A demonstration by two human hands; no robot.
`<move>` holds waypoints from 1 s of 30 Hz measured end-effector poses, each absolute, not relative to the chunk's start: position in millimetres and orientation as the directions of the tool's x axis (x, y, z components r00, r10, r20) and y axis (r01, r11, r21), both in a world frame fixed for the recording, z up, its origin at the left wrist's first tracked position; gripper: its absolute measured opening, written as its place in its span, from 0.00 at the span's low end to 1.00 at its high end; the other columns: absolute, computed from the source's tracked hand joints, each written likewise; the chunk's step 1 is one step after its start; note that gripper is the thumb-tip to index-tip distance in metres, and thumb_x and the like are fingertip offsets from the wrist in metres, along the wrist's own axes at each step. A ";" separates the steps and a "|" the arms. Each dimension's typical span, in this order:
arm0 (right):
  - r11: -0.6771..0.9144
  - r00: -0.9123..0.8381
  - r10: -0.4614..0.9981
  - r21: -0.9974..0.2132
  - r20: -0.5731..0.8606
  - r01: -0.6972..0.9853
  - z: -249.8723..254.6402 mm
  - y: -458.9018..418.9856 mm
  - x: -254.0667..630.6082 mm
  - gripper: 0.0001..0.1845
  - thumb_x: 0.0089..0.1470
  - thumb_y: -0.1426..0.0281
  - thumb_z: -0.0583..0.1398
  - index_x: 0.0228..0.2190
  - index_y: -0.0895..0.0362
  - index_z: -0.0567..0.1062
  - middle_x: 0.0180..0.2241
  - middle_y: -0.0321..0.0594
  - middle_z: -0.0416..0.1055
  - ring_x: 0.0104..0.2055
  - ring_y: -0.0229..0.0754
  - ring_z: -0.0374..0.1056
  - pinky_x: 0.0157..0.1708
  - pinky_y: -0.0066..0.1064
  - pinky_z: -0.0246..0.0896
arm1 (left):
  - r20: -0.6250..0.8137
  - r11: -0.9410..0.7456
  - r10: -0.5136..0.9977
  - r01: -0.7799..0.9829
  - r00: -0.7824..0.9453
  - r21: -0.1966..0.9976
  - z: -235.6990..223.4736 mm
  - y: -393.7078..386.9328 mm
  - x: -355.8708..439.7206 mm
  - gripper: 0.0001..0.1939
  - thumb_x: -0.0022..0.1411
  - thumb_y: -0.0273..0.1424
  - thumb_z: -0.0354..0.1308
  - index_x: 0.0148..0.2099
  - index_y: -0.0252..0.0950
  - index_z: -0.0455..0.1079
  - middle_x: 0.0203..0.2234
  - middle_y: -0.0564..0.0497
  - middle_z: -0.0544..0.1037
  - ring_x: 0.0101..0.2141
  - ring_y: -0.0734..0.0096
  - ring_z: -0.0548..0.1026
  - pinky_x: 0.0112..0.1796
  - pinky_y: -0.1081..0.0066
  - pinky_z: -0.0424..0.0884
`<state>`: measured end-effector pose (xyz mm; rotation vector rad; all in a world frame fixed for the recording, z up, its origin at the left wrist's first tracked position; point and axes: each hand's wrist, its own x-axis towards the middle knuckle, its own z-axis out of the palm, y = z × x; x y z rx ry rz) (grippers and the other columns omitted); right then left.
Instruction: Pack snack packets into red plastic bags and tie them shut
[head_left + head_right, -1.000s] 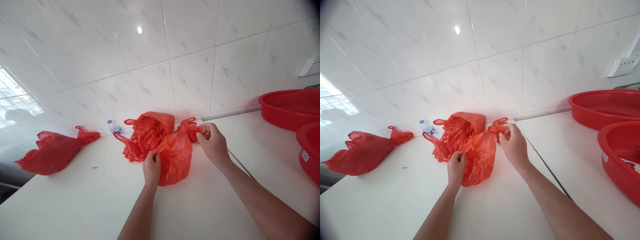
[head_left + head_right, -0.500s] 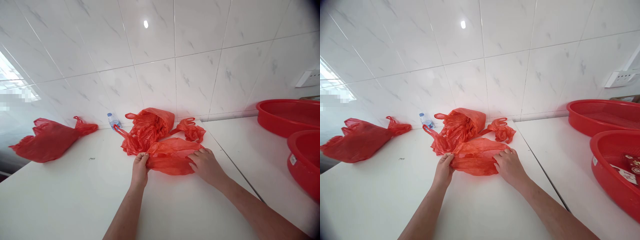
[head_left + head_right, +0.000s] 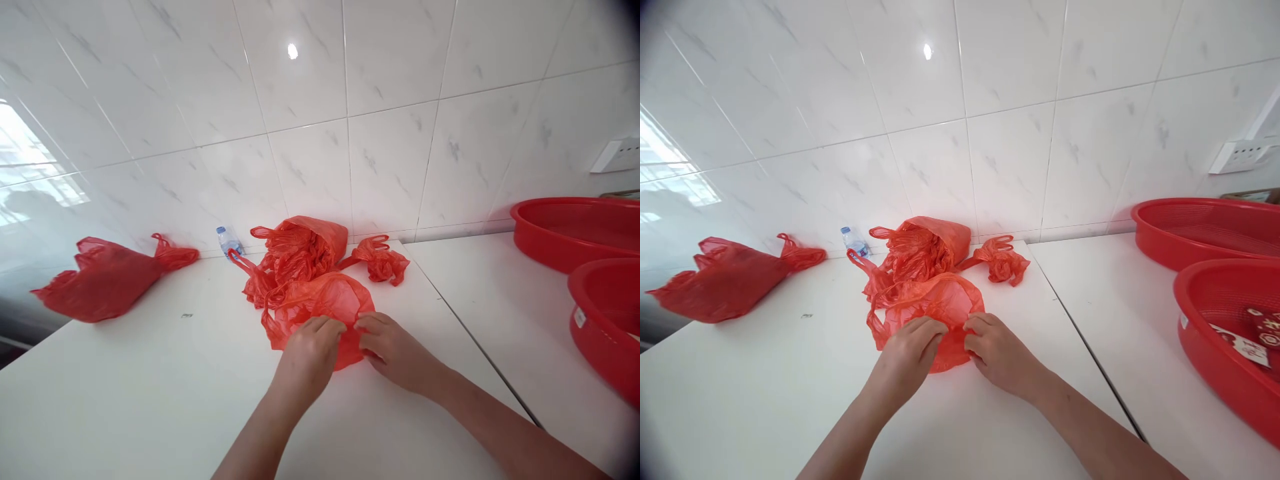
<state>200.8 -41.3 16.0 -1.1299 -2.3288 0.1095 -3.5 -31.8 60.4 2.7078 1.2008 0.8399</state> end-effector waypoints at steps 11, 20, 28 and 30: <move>0.215 0.026 0.924 -0.575 0.381 0.789 20.0 -56.3 281.1 0.12 0.54 0.59 0.56 0.38 0.50 0.74 0.50 0.42 0.67 0.54 0.52 0.61 0.47 0.43 0.61 | -0.052 -0.368 0.925 0.923 0.375 0.112 56.8 -9.0 -40.0 0.14 0.50 0.24 0.55 0.42 0.39 0.68 0.32 0.48 0.75 0.31 0.61 0.74 0.27 0.70 0.62; 0.476 -0.326 0.873 -0.490 0.363 0.730 65.4 -72.5 179.2 0.11 0.58 0.70 0.51 0.28 0.52 0.72 0.29 0.38 0.70 0.32 0.41 0.67 0.32 0.33 0.61 | 0.084 -0.542 0.840 0.824 0.536 0.166 63.4 -24.0 -7.3 0.05 0.53 0.23 0.54 0.32 0.38 0.67 0.31 0.48 0.72 0.33 0.65 0.72 0.31 0.70 0.64; 0.317 -0.375 0.927 -0.553 0.007 0.771 19.0 4.9 200.3 0.23 0.49 0.65 0.60 0.49 0.48 0.71 0.51 0.41 0.68 0.50 0.51 0.66 0.42 0.38 0.62 | -0.001 -0.546 0.832 0.820 0.554 0.172 37.2 -24.0 -30.5 0.14 0.38 0.22 0.61 0.32 0.39 0.70 0.33 0.46 0.75 0.38 0.54 0.73 0.39 0.62 0.66; 0.238 -0.362 0.929 -0.627 -0.075 0.742 12.9 10.7 214.0 0.25 0.49 0.62 0.61 0.51 0.44 0.70 0.48 0.39 0.71 0.46 0.50 0.68 0.41 0.39 0.63 | -0.061 -0.486 0.860 0.850 0.507 0.203 39.6 -22.3 -43.3 0.10 0.38 0.20 0.59 0.26 0.39 0.68 0.26 0.49 0.74 0.32 0.58 0.74 0.35 0.65 0.66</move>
